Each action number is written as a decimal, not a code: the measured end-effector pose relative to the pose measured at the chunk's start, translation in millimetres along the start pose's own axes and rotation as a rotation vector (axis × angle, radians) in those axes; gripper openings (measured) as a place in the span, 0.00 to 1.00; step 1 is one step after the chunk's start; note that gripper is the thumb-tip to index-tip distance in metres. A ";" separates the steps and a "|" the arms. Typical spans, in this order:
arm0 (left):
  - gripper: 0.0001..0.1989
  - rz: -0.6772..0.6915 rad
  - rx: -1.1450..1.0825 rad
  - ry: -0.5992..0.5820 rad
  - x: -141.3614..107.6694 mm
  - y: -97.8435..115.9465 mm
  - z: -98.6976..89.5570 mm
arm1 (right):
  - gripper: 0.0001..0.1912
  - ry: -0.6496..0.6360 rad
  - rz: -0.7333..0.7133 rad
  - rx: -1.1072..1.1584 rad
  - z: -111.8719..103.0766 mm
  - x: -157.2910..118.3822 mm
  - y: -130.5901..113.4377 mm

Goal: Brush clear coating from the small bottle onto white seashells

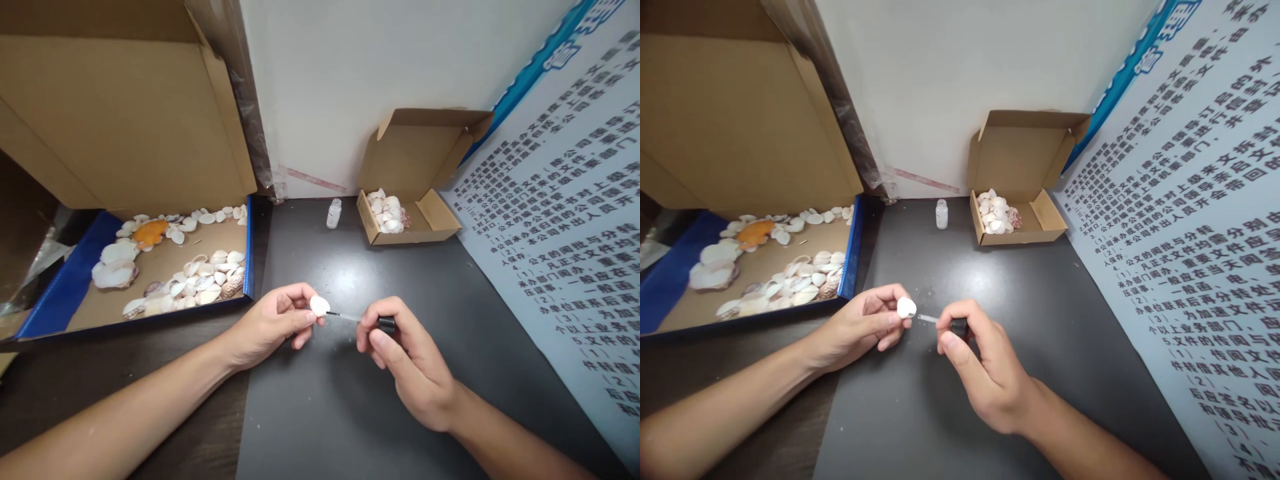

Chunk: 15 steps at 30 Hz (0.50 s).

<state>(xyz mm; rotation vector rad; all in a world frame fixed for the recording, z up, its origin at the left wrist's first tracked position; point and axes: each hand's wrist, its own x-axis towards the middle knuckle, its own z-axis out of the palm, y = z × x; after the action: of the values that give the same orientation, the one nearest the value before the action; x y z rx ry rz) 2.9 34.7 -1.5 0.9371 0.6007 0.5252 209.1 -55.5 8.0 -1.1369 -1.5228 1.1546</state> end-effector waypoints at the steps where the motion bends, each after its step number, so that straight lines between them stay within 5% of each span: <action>1: 0.11 0.002 0.007 0.002 0.0 0.3 0.2 | 0.05 -0.024 -0.002 0.000 0.1 -0.5 -0.4; 7: 0.11 0.007 0.020 0.003 -1.2 1.0 2.0 | 0.05 0.032 0.140 -0.119 0.0 3.5 -0.1; 15: 0.11 0.013 0.036 0.000 -0.7 0.3 0.9 | 0.04 -0.042 -0.014 -0.096 0.6 -0.2 -2.0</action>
<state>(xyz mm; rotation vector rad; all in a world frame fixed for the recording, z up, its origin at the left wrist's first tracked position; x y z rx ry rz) 3.0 33.8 -0.7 0.9750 0.6061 0.5272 208.2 -56.1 9.8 -1.1706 -1.6309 1.1117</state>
